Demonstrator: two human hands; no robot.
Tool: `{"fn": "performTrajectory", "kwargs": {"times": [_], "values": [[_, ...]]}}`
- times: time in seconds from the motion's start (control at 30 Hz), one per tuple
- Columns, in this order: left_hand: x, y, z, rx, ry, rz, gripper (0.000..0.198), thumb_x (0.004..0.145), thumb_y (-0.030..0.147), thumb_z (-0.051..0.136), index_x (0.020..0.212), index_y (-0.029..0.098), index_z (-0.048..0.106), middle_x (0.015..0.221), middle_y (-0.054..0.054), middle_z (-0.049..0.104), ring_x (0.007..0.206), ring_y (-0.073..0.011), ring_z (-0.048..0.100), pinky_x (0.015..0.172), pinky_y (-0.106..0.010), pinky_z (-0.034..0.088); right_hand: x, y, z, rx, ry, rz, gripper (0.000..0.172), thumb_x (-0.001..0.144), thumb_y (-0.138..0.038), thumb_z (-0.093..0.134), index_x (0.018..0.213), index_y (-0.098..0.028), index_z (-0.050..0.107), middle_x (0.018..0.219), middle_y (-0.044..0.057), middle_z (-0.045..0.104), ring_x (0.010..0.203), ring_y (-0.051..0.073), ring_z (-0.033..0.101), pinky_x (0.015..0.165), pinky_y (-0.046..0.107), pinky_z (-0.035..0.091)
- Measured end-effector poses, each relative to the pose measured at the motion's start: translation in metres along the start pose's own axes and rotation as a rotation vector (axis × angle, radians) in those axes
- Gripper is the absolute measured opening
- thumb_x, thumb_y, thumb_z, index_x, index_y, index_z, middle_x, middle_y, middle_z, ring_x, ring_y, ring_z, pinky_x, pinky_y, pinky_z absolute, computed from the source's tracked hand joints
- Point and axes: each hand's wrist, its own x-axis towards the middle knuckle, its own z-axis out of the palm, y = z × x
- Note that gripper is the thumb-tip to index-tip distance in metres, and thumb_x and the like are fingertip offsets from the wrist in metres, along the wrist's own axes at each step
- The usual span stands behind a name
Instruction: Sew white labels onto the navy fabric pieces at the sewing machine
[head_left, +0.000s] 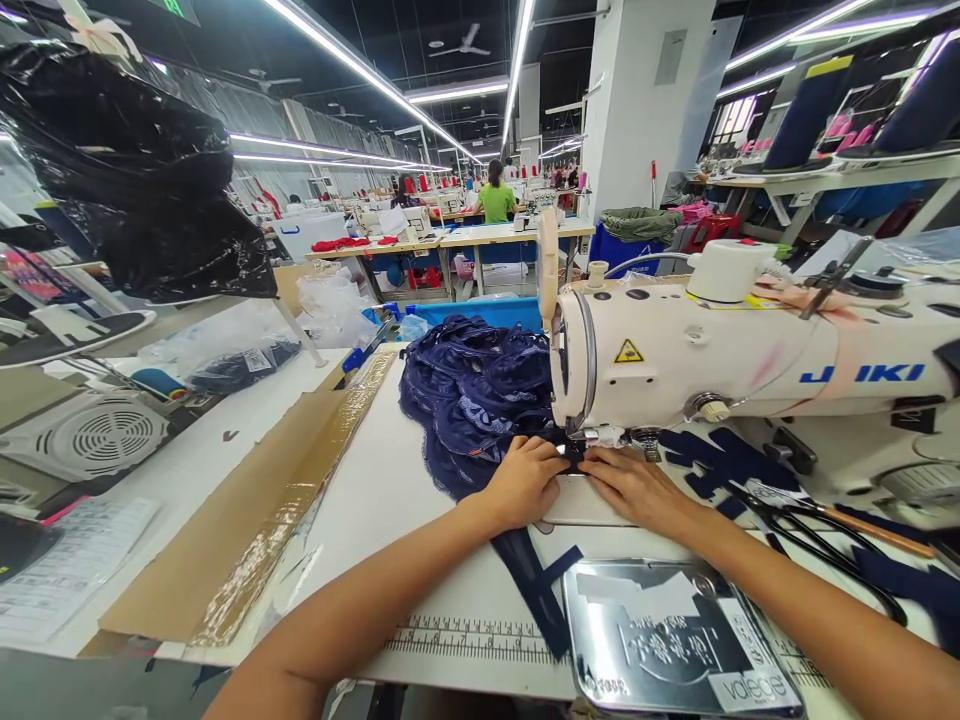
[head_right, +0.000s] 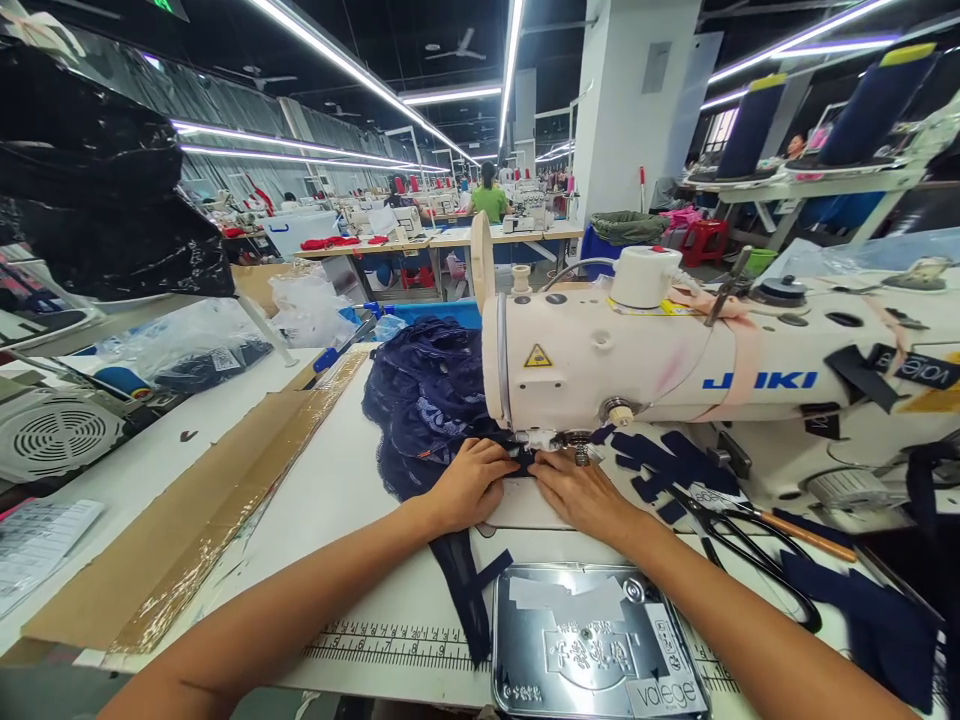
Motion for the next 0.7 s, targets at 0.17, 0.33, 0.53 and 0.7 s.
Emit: {"fn": "performTrajectory", "kwargs": {"times": [0.17, 0.33, 0.53, 0.7], "values": [[-0.002, 0.008, 0.005, 0.074, 0.004, -0.001, 0.030, 0.079, 0.012, 0.044, 0.102, 0.016, 0.063, 0.093, -0.006, 0.057, 0.088, -0.0189, 0.047, 0.080, -0.035, 0.036, 0.000, 0.010, 0.003, 0.185, 0.045, 0.077, 0.027, 0.084, -0.018, 0.043, 0.097, -0.023, 0.067, 0.100, 0.007, 0.067, 0.092, 0.020, 0.063, 0.080, 0.037, 0.053], [-0.003, 0.007, 0.005, 0.090, -0.013, 0.011, 0.033, 0.078, 0.010, 0.047, 0.106, 0.018, 0.062, 0.098, -0.006, 0.057, 0.093, -0.0198, 0.047, 0.082, -0.036, 0.036, 0.000, 0.012, -0.002, 0.161, 0.011, -0.011, 0.029, 0.086, -0.017, 0.041, 0.099, -0.023, 0.066, 0.101, 0.007, 0.066, 0.091, 0.019, 0.063, 0.079, 0.035, 0.052], [-0.007, 0.009, 0.005, 0.168, -0.012, 0.068, 0.028, 0.083, 0.013, 0.046, 0.108, 0.015, 0.058, 0.114, -0.007, 0.059, 0.107, -0.0224, 0.046, 0.095, -0.045, 0.029, 0.000, 0.002, -0.012, -0.030, -0.028, -0.120, 0.030, 0.088, -0.015, 0.035, 0.101, -0.018, 0.062, 0.101, 0.011, 0.062, 0.090, 0.021, 0.060, 0.078, 0.037, 0.052], [-0.011, 0.003, 0.006, 0.167, -0.020, 0.098, 0.027, 0.086, 0.014, 0.042, 0.109, 0.018, 0.057, 0.118, -0.004, 0.059, 0.114, -0.0225, 0.043, 0.100, -0.051, 0.022, -0.001, 0.001, -0.010, -0.085, 0.001, -0.154, 0.028, 0.088, -0.014, 0.035, 0.100, -0.016, 0.061, 0.101, 0.013, 0.062, 0.089, 0.022, 0.060, 0.076, 0.038, 0.053]]}}
